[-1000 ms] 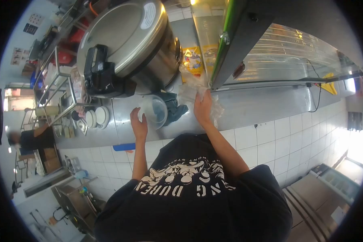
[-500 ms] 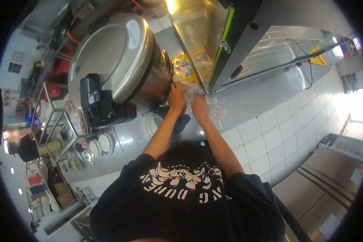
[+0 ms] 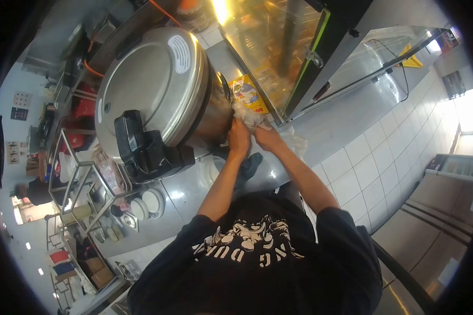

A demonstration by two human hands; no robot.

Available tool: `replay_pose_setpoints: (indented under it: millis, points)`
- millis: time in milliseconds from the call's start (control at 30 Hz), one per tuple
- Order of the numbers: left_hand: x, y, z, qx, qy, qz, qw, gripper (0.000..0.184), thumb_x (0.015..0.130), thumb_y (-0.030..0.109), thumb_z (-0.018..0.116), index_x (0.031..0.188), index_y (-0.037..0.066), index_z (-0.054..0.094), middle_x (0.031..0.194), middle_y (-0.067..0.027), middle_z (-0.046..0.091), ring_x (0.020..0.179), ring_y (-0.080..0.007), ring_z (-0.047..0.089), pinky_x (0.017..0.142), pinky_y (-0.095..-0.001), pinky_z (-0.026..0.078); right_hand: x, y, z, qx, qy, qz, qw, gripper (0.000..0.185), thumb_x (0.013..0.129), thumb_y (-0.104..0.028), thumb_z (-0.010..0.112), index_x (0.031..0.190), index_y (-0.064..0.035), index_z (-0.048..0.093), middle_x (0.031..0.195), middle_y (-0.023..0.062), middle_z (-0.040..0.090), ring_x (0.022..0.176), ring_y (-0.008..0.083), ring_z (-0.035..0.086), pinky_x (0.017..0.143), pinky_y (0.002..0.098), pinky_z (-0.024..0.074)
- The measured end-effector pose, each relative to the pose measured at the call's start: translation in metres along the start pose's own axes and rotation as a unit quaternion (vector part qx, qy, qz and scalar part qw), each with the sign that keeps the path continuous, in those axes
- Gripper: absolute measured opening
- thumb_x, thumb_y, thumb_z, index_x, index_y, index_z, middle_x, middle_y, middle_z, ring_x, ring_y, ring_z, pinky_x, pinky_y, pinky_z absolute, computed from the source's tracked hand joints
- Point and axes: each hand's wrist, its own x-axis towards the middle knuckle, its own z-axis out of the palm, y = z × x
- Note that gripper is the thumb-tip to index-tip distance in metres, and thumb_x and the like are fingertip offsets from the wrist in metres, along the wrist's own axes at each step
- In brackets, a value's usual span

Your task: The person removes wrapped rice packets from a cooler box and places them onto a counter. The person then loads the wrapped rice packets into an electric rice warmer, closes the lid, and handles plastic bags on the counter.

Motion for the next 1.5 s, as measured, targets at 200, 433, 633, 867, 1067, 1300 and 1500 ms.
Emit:
replay_pose_setpoints:
  millis: [200, 433, 633, 867, 1067, 1300, 1500]
  points:
    - [0.004, 0.010, -0.009, -0.070, -0.044, -0.040, 0.996, 0.025, 0.096, 0.013, 0.047, 0.117, -0.001, 0.052, 0.110, -0.0269, 0.062, 0.094, -0.0496, 0.064, 0.080, -0.0572, 0.052, 0.060, -0.004, -0.003, -0.033, -0.344, 0.177, 0.921, 0.028, 0.087, -0.014, 0.053, 0.108, -0.0022, 0.069, 0.122, 0.0227, 0.064, 0.119, 0.0383, 0.058, 0.100, 0.0463, 0.0474]
    - [0.001, 0.011, -0.004, -0.080, -0.007, -0.019, 0.997, 0.029, 0.094, 0.016, 0.053, 0.118, 0.000, 0.053, 0.109, -0.0265, 0.062, 0.092, -0.0499, 0.064, 0.077, -0.0568, 0.052, 0.004, -0.030, -0.024, 0.005, -0.088, 0.131, 0.987, 0.036, 0.084, -0.015, 0.058, 0.116, 0.0021, 0.061, 0.114, 0.0257, 0.065, 0.109, 0.0424, 0.060, 0.100, 0.0460, 0.0457]
    - [-0.013, 0.055, -0.035, -0.094, 0.111, 0.047, 0.988, 0.026, 0.094, 0.016, 0.055, 0.113, 0.000, 0.064, 0.109, -0.0250, 0.065, 0.101, -0.0468, 0.062, 0.089, -0.0509, 0.049, 0.025, -0.007, -0.018, -0.012, -0.137, 0.092, 0.986, 0.038, 0.084, -0.013, 0.060, 0.118, 0.0027, 0.063, 0.123, 0.0259, 0.061, 0.117, 0.0405, 0.056, 0.105, 0.0448, 0.0424]
    - [0.002, 0.050, 0.013, -0.074, -0.076, 0.035, 0.994, 0.026, 0.094, 0.011, 0.050, 0.107, -0.003, 0.068, 0.109, -0.0282, 0.066, 0.102, -0.0449, 0.062, 0.090, -0.0493, 0.048, -0.104, -0.047, -0.125, 0.107, -0.025, 0.203, 0.973, 0.041, 0.087, -0.017, 0.064, 0.125, -0.0038, 0.061, 0.131, 0.0231, 0.056, 0.124, 0.0405, 0.051, 0.103, 0.0457, 0.0451]
    - [-0.018, 0.078, 0.015, 0.167, -0.100, 0.145, 0.970, 0.034, 0.094, 0.011, 0.052, 0.119, -0.009, 0.060, 0.126, -0.0300, 0.059, 0.123, -0.0438, 0.052, 0.107, -0.0465, 0.041, -0.165, 0.026, -0.163, 0.109, 0.013, 0.172, 0.979, 0.040, 0.090, -0.019, 0.065, 0.127, -0.0050, 0.059, 0.130, 0.0214, 0.055, 0.124, 0.0402, 0.050, 0.104, 0.0459, 0.0440]
    - [-0.156, 0.197, 0.054, 0.020, 0.176, 0.024, 0.984, 0.043, 0.091, 0.022, 0.068, 0.125, -0.003, 0.060, 0.130, -0.0222, 0.057, 0.122, -0.0411, 0.051, 0.104, -0.0477, 0.041, -0.265, 0.140, -0.332, 0.275, 0.032, 0.299, 0.913, 0.024, 0.094, -0.021, 0.061, 0.111, -0.0034, 0.065, 0.101, 0.0181, 0.067, 0.095, 0.0360, 0.065, 0.084, 0.0444, 0.0518]
    - [-0.150, 0.226, 0.140, 0.029, 0.029, -0.071, 0.997, 0.022, 0.084, 0.015, 0.072, 0.099, 0.001, 0.066, 0.113, -0.0189, 0.061, 0.109, -0.0389, 0.055, 0.092, -0.0467, 0.045, -0.255, 0.275, -0.449, 0.271, 0.071, 0.242, 0.929, 0.021, 0.094, -0.019, 0.060, 0.102, -0.0007, 0.067, 0.090, 0.0183, 0.068, 0.081, 0.0350, 0.067, 0.072, 0.0418, 0.0533]
